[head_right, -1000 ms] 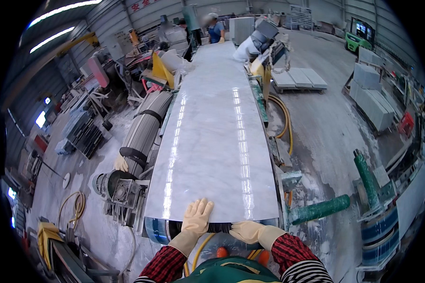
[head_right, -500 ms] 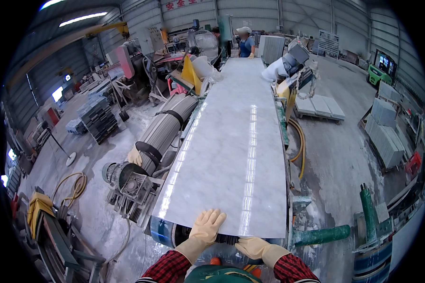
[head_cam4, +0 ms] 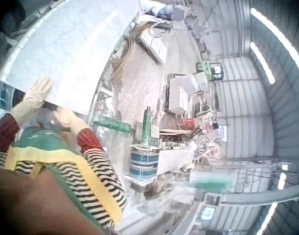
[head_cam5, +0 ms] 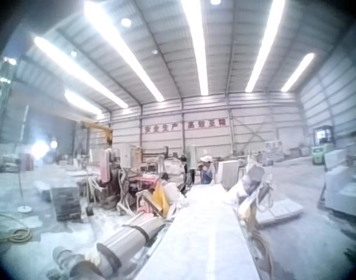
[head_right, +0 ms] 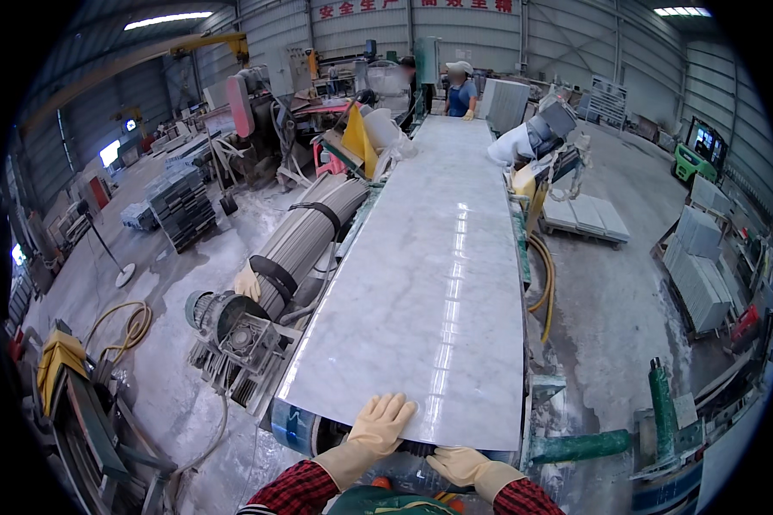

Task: The person repeatedly picks up large rectangular tiles and places them onto a conveyor belt system. They guide the tiles through the machinery and then remove them from the other end, stacking them in a pile.

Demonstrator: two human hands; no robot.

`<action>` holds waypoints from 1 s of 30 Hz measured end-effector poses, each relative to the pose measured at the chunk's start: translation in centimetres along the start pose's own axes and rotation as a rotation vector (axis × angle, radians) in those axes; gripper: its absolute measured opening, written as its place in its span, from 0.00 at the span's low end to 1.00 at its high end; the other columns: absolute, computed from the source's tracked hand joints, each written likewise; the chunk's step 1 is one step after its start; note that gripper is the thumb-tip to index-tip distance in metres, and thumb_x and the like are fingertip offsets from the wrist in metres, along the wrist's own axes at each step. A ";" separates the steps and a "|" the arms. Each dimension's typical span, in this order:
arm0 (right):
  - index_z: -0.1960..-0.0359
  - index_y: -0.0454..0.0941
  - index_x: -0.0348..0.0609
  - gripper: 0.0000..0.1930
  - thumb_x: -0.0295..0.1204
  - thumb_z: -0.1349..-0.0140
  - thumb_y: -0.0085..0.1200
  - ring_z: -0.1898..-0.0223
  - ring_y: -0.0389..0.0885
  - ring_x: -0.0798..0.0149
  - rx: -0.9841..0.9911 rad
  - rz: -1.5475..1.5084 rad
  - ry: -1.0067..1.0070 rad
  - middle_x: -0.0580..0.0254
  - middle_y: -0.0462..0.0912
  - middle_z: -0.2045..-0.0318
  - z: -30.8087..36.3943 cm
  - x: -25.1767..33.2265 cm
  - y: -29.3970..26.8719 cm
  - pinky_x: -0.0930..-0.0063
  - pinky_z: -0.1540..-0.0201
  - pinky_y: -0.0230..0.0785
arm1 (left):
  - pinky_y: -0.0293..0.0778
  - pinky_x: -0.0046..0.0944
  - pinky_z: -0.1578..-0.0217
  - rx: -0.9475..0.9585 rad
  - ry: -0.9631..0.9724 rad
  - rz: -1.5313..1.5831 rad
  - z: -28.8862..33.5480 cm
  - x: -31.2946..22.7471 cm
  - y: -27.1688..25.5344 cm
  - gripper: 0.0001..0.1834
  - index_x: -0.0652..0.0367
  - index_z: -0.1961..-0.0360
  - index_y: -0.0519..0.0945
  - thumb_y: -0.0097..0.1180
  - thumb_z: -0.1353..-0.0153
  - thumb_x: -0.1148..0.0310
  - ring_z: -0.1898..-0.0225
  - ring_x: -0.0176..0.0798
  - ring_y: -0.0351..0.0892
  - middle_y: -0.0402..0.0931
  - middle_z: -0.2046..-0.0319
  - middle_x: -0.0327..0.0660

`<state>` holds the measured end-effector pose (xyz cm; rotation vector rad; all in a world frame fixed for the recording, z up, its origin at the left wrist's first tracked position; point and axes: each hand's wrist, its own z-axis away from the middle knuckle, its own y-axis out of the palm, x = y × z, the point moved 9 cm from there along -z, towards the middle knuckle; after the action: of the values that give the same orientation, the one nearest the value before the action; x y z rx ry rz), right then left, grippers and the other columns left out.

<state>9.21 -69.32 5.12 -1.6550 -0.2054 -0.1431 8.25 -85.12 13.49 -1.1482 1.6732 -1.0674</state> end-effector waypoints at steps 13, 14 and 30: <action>0.52 0.79 0.31 0.15 0.31 0.30 0.46 0.56 0.82 0.45 -0.083 0.011 0.017 0.46 0.83 0.63 1.0 0.1 2.5 0.56 0.52 0.76 | 0.59 0.59 0.31 0.115 0.090 -0.167 -0.7 -1.7 4.6 0.33 0.57 0.28 0.64 0.50 0.35 0.67 0.30 0.54 0.66 0.65 0.30 0.50; 0.52 0.79 0.31 0.15 0.31 0.29 0.46 0.56 0.82 0.45 -0.086 -0.024 0.051 0.46 0.83 0.63 0.9 -0.2 2.5 0.55 0.51 0.76 | 0.59 0.60 0.31 0.137 0.093 -0.187 -0.7 -1.8 4.6 0.34 0.58 0.27 0.63 0.50 0.35 0.67 0.29 0.54 0.66 0.65 0.30 0.51; 0.64 0.78 0.35 0.11 0.33 0.30 0.50 0.65 0.85 0.46 -0.440 -0.819 0.577 0.45 0.82 0.73 1.2 -3.7 3.6 0.58 0.57 0.75 | 0.54 0.44 0.23 0.730 -0.153 -0.283 -2.9 -1.5 1.3 0.42 0.56 0.21 0.51 0.50 0.36 0.72 0.21 0.54 0.51 0.50 0.20 0.51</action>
<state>6.36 -68.58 0.67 -1.7909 -0.4182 -1.3431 5.62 -82.85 13.39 -0.9474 0.8789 -1.5497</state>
